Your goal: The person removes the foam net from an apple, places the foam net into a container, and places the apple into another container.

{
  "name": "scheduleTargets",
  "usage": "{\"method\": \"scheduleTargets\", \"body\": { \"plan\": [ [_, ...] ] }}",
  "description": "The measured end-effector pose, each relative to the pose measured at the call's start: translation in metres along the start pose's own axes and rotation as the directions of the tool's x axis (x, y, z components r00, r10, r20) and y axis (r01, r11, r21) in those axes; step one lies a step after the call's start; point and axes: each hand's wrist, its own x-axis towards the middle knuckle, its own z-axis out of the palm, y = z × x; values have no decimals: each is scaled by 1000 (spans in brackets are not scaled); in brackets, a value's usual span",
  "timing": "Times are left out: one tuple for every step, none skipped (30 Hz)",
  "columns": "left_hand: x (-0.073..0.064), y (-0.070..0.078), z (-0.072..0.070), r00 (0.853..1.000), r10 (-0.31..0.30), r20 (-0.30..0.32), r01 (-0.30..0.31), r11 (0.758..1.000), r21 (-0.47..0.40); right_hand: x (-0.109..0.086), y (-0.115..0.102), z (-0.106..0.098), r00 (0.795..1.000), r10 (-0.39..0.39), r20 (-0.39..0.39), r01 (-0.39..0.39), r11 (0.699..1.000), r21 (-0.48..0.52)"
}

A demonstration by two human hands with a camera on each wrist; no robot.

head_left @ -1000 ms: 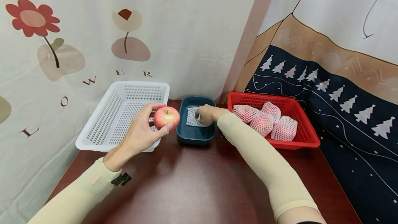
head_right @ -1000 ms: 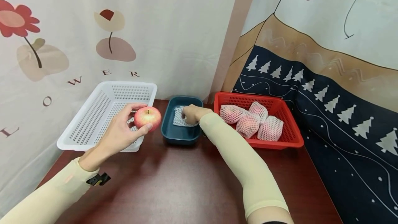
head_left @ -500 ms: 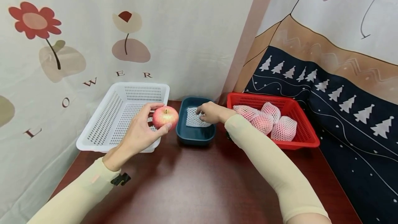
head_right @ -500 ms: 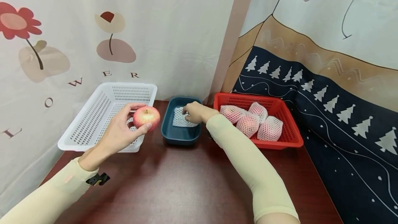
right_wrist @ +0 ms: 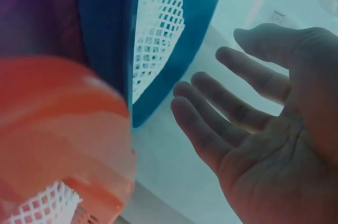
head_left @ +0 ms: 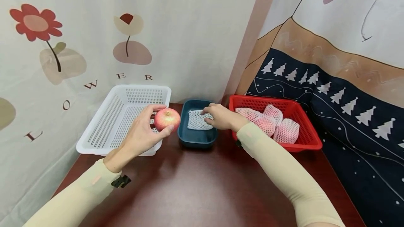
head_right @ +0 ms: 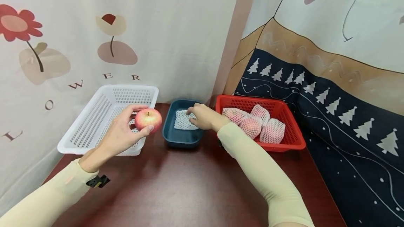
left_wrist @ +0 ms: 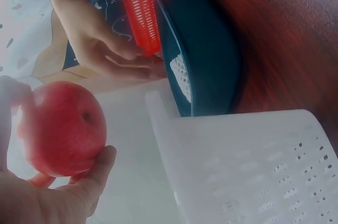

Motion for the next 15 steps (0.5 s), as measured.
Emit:
{"method": "scheduleTargets", "body": {
  "plan": [
    [0, -1, 0, 1000, -7, 6, 7, 1000, -4, -3, 0, 1, 1000, 1, -8, -1, 1000, 3],
    [-1, -1, 0, 1000, -10, 9, 10, 1000, -5, -6, 0, 2, 1000, 4, -17, -4, 1000, 6],
    [-1, -2, 0, 1000, -16, 12, 16, 1000, -9, -8, 0, 3, 1000, 3, -26, -3, 1000, 3],
    [-1, -3, 0, 1000, -19, 13, 20, 1000, -12, -10, -1, 3, 999, 2, -37, -2, 1000, 3],
    [-1, -4, -1, 1000, -22, 13, 22, 1000, -14, -13, -1, 4, 999, -3, -50, 3, 1000, 2],
    [0, -5, -1, 1000, -21, 10, 21, 1000, -14, -15, -1, 4, 998, -8, -66, 8, 1000, -1],
    [0, -5, -1, 1000, -18, 5, 18, 1000, -14, -18, -2, 3, 997, -13, -82, 13, 1000, -1],
    [1, -6, -2, 1000, -12, -1, 12, 1000, -9, -20, -2, 3, 995, -20, -98, 20, 1000, -1],
    [2, -6, -2, 1000, -8, -5, 8, 1000, -2, -23, -1, 2, 993, -31, -114, 31, 1000, -7],
    [3, -6, -3, 1000, -2, -11, 2, 1000, 7, -26, -2, 2, 991, -37, -127, 36, 999, -7],
    [4, -7, -3, 1000, 1, -15, -1, 1000, 16, -29, -1, 1, 989, -43, -141, 42, 999, -11],
    [5, -7, -3, 1000, 2, -16, -2, 1000, 23, -33, -1, 1, 987, -47, -151, 45, 999, -18],
    [6, -7, -3, 1000, 4, -17, -4, 1000, 29, -36, -1, 1, 986, -52, -160, 49, 999, -24],
    [7, -7, -3, 1000, 4, -17, -3, 999, 37, -39, 0, 1, 984, -58, -169, 53, 998, -33],
    [7, -7, -3, 1000, 1, -16, -1, 999, 42, -42, 1, 2, 983, -61, -176, 54, 998, -41]
  ]
}}
